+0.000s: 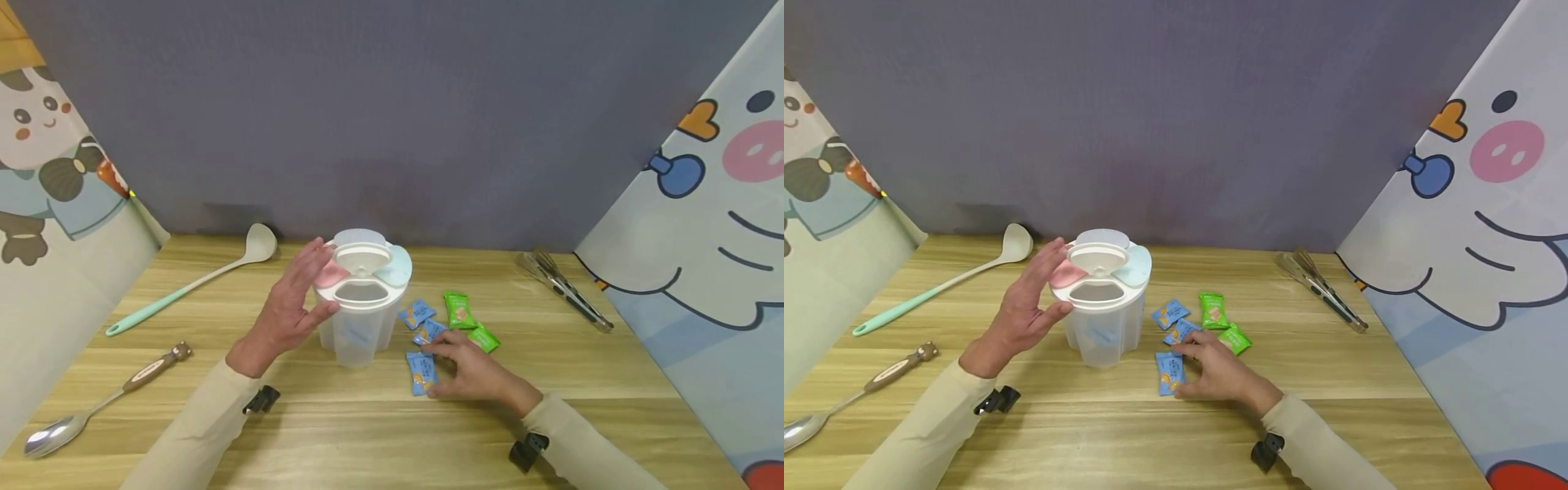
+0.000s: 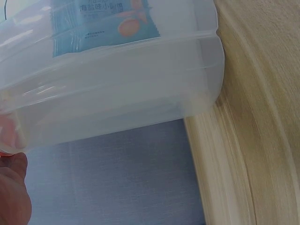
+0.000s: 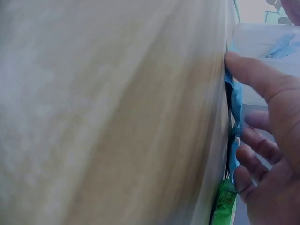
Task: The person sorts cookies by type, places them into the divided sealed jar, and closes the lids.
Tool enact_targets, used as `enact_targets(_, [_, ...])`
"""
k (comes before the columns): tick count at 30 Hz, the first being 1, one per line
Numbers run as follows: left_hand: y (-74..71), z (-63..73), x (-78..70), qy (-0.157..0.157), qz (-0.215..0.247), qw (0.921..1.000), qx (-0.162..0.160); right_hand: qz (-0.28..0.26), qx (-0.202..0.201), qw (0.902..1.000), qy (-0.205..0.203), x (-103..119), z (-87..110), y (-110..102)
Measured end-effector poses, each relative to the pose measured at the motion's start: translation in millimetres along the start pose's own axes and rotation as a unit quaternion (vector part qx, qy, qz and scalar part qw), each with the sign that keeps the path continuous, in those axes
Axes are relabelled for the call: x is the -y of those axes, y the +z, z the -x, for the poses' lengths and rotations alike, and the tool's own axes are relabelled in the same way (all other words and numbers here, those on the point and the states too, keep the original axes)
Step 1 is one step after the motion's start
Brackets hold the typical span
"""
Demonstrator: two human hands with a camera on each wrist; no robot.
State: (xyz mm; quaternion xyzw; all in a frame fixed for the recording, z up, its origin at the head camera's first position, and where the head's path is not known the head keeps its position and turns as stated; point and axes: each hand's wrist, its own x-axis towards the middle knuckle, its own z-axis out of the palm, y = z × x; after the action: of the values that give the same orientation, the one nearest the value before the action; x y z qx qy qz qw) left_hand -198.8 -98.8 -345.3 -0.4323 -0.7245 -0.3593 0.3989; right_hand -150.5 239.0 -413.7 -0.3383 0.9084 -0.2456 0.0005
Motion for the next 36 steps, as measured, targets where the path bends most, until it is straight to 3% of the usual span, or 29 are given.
enact_targets(8, [0.7, -0.4, 0.4, 0.006, 0.001, 1.0, 0.001, 0.02, -0.004, 0.9998, -0.001, -3, 0.6, 4])
enact_targets(21, [0.6, -0.7, 0.6, 0.007, 0.002, 1.0, 0.002, 0.002, -0.026, 0.9996, -0.014, 0, -0.2, 5])
enact_targets(28, [-0.2, -1.4, -0.8, 0.004, 0.001, 1.0, 0.001, -0.056, -0.061, 0.996, -0.034, 6, -1.6, -3])
enact_targets(36, [-0.1, -0.7, -1.9, -0.003, 0.003, 1.0, -0.004, -0.046, -0.13, 0.9869, -0.084, 14, -8.0, -16])
